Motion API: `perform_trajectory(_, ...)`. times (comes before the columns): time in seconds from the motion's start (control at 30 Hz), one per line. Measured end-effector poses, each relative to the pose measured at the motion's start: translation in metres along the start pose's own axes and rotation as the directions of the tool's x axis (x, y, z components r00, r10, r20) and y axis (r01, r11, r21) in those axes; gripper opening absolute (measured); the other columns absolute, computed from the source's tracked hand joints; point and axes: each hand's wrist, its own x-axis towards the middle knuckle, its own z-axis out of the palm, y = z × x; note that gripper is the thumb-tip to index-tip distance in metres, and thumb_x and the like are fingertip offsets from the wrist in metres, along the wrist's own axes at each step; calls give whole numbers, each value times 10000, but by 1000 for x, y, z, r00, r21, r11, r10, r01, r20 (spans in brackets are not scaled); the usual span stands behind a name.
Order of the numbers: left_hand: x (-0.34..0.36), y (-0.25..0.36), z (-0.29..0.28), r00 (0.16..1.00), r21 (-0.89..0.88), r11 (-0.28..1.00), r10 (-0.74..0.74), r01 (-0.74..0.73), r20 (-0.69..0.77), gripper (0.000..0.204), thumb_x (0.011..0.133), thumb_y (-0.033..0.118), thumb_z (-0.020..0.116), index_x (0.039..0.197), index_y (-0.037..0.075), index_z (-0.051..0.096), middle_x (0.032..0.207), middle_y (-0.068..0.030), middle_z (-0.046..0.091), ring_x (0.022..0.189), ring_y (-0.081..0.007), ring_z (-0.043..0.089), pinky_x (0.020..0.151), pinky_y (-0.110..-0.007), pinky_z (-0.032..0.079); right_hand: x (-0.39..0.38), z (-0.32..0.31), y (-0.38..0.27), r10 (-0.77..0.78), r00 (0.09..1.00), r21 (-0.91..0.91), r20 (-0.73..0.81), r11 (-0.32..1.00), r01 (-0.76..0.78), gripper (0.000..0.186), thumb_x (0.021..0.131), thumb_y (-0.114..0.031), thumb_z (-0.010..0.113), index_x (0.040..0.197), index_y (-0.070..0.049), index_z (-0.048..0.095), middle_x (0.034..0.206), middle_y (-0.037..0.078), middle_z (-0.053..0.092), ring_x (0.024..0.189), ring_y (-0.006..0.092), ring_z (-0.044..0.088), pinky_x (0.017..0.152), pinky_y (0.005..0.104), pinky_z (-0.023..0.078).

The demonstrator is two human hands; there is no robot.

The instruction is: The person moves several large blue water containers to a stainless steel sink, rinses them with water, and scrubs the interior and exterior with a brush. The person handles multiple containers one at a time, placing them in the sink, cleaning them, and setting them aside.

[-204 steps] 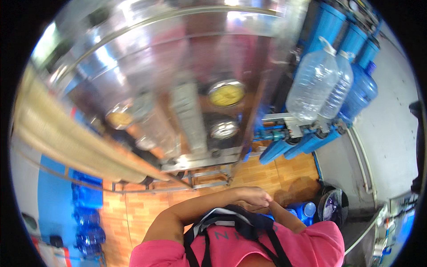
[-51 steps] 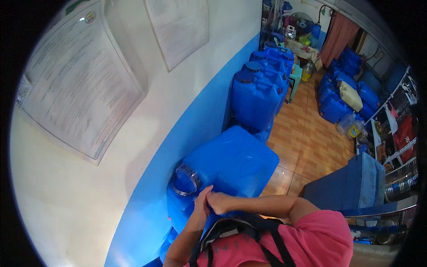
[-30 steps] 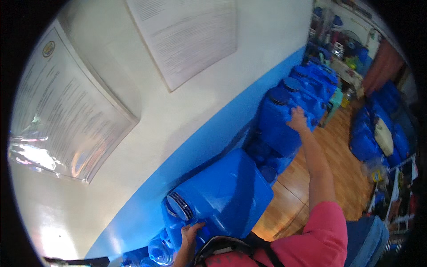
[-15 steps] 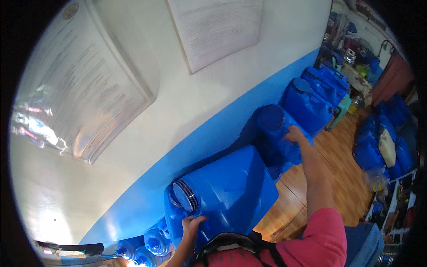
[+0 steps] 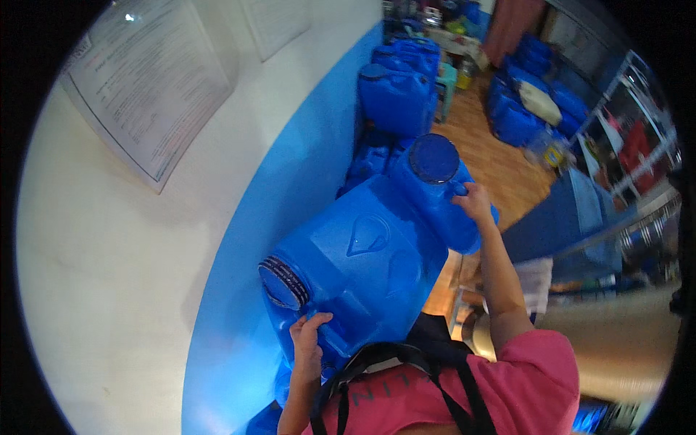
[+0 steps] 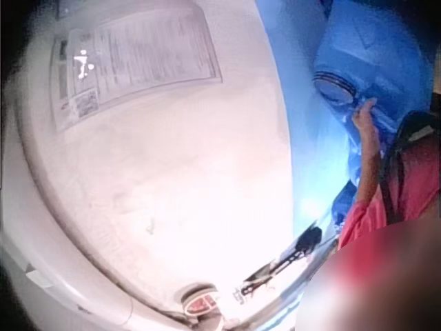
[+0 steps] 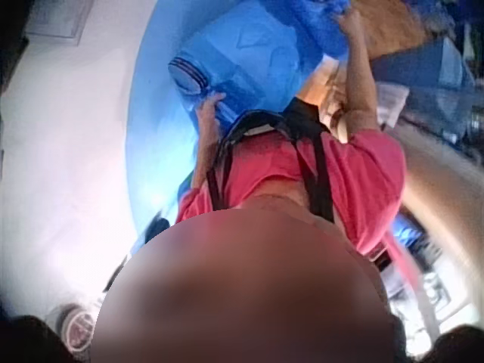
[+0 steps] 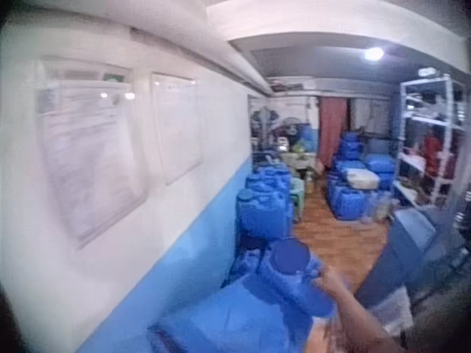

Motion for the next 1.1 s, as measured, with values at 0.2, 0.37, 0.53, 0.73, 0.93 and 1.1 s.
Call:
perform_trajectory(0.2,11,-23,-32,998,85,996,-32,27,55,178,575,91,735,704,18,637,724,-79,611,637,-214,579,613,-348,484,-114,-19,22,125,969,-49,-211,989,-139,316,591,-246,712,816,-32,647,742,209,624,730,365,618,647,444,467)
perform_trajectory(0.37,23,-43,-53,995,139,990,-36,23,89,217,567,113,745,735,9,656,740,-100,618,681,-241,588,637,-366,480,-177,-11,60,287,918,127,-273,957,-261,326,592,-261,716,783,-9,639,735,216,627,730,373,618,655,455,467)
perform_trajectory(0.53,25,-64,-57,997,157,987,14,-27,82,302,561,115,747,821,-7,654,804,-106,626,710,-257,590,665,-376,477,-222,29,94,421,874,260,-244,896,-359,335,608,-291,719,727,2,611,721,218,628,697,365,626,655,457,480)
perform_trajectory(0.73,15,-73,-57,996,219,973,66,-78,60,325,571,123,747,842,-24,647,803,-110,624,709,-252,592,646,-376,478,-283,90,115,448,883,329,-144,863,-384,353,634,-292,703,723,29,588,673,222,615,669,363,629,637,459,483)
perform_trajectory(0.93,7,-71,-63,997,275,960,36,-52,64,336,579,124,752,861,-30,653,809,-111,629,736,-252,602,655,-372,480,-345,107,129,526,851,402,7,777,-484,289,694,-219,674,764,48,588,598,183,615,504,266,628,527,393,511)
perform_trajectory(1.1,6,-67,-73,996,301,954,-20,-6,82,392,577,134,764,903,-51,650,862,-135,639,780,-265,604,711,-377,485,-392,99,125,567,811,451,144,692,-564,202,749,-138,656,787,27,546,581,101,583,442,170,565,415,318,452)
